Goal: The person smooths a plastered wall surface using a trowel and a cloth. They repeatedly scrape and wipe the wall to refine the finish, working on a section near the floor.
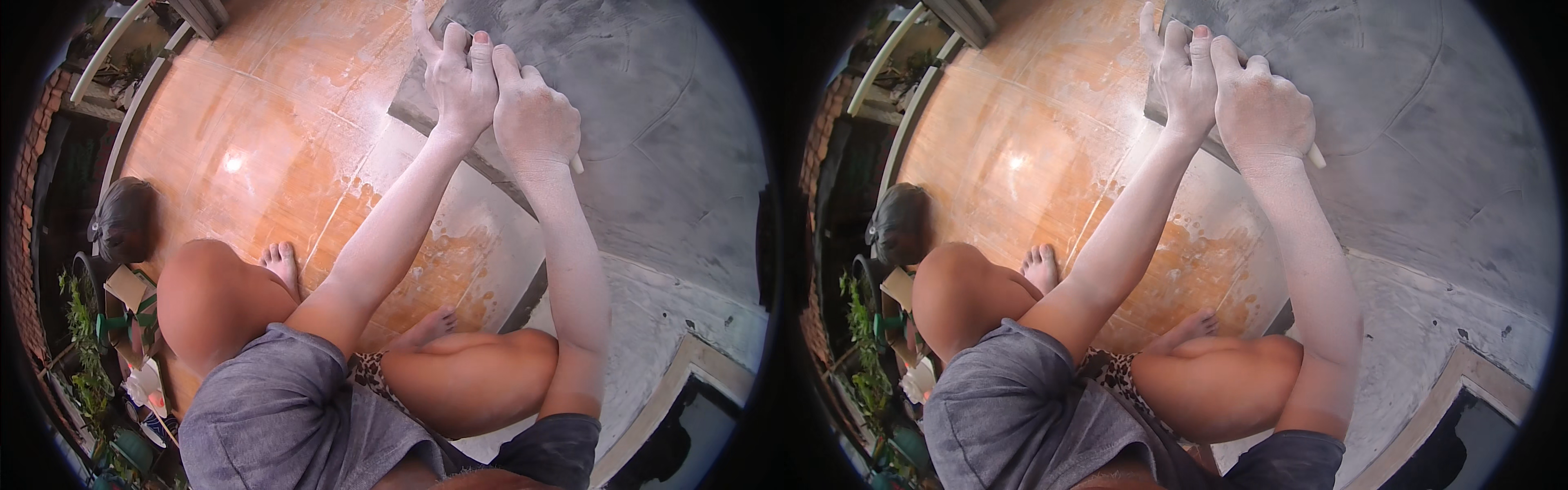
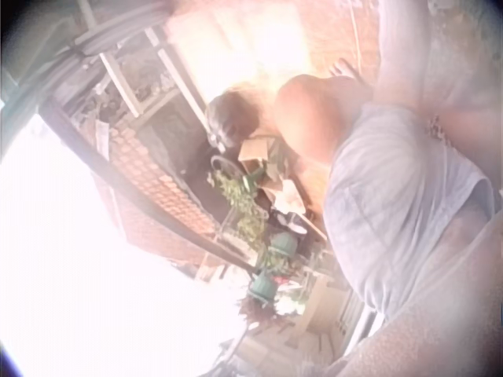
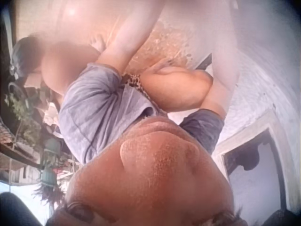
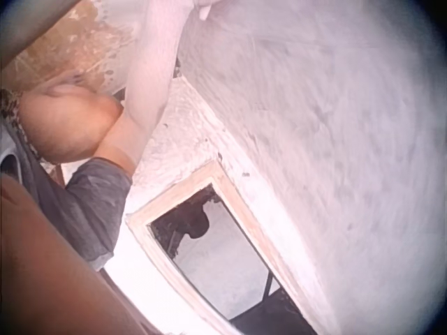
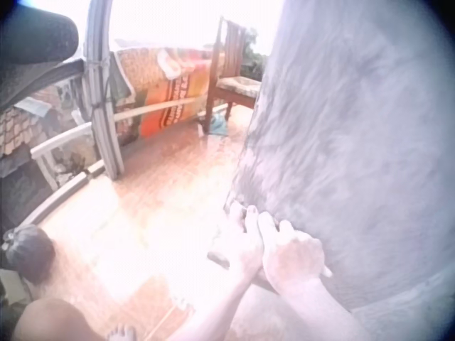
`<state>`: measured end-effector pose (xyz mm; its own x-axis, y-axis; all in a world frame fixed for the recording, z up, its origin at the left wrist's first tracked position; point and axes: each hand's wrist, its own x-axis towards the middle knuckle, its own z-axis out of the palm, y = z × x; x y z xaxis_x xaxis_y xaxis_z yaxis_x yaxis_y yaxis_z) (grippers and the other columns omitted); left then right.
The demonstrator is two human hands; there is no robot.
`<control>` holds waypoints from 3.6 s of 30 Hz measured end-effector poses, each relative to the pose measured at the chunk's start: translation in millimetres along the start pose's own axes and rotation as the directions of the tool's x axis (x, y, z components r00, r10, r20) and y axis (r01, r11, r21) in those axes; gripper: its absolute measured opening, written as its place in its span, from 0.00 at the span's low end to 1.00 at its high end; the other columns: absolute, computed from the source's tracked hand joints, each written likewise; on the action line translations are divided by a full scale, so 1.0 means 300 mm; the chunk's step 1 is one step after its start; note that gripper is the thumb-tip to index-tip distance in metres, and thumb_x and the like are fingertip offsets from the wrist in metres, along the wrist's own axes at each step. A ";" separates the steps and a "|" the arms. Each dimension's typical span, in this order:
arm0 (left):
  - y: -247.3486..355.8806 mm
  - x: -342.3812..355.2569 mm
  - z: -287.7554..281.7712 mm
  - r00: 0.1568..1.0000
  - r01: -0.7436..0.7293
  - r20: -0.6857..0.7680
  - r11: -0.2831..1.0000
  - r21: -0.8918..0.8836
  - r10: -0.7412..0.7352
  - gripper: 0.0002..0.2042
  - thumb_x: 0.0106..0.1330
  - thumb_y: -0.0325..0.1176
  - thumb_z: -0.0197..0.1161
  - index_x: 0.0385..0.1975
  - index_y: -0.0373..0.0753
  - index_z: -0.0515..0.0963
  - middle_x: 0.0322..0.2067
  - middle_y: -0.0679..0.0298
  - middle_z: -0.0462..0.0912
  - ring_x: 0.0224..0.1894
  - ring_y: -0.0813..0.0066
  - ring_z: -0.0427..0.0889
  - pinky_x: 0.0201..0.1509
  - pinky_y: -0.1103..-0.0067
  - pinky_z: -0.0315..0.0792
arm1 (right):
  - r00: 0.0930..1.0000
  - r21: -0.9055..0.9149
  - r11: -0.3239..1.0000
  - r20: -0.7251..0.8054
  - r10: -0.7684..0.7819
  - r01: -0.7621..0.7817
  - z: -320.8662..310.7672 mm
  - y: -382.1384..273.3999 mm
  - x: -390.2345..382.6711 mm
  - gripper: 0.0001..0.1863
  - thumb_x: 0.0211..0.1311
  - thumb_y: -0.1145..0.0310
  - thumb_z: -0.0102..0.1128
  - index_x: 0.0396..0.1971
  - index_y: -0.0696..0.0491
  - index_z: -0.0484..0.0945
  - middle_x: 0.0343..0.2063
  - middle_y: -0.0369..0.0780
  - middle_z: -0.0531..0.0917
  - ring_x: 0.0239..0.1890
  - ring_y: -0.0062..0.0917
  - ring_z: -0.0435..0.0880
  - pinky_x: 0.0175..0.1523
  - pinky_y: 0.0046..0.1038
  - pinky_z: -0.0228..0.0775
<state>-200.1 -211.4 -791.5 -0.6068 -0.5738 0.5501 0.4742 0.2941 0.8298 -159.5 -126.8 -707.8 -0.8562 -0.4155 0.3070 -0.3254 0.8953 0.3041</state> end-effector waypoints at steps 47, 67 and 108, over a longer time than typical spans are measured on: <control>-0.025 -0.025 -0.068 0.975 0.216 0.063 0.976 -0.028 -0.214 0.15 0.79 0.44 0.52 0.36 0.39 0.74 0.74 0.39 0.52 0.45 0.43 0.83 0.53 0.55 0.73 | 0.987 -0.011 1.000 0.161 0.013 -0.012 0.036 -0.097 0.013 0.08 0.73 0.68 0.54 0.49 0.47 0.72 0.29 0.44 0.86 0.31 0.37 0.92 0.31 0.37 0.87; 0.050 -0.001 -0.008 0.956 0.258 0.120 0.960 0.105 -0.270 0.15 0.76 0.42 0.56 0.46 0.36 0.77 0.58 0.43 0.71 0.51 0.44 0.81 0.56 0.58 0.72 | 0.999 -0.061 0.998 0.025 0.029 -0.027 -0.040 -0.009 -0.014 0.07 0.75 0.67 0.52 0.48 0.49 0.71 0.30 0.43 0.87 0.31 0.37 0.92 0.30 0.37 0.86; 0.095 -0.046 -0.010 0.970 0.237 0.061 0.972 0.000 -0.236 0.16 0.74 0.39 0.58 0.55 0.37 0.74 0.59 0.44 0.70 0.52 0.49 0.82 0.59 0.62 0.72 | 0.999 -0.040 0.999 0.030 0.034 -0.033 -0.073 0.013 -0.040 0.09 0.75 0.67 0.53 0.51 0.48 0.71 0.31 0.46 0.87 0.33 0.38 0.92 0.33 0.37 0.87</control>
<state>-176.1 -197.4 -775.7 -0.7393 -0.5794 0.3431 0.3171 0.1498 0.9365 -141.8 -121.9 -690.5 -0.8783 -0.3800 0.2901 -0.2809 0.9011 0.3302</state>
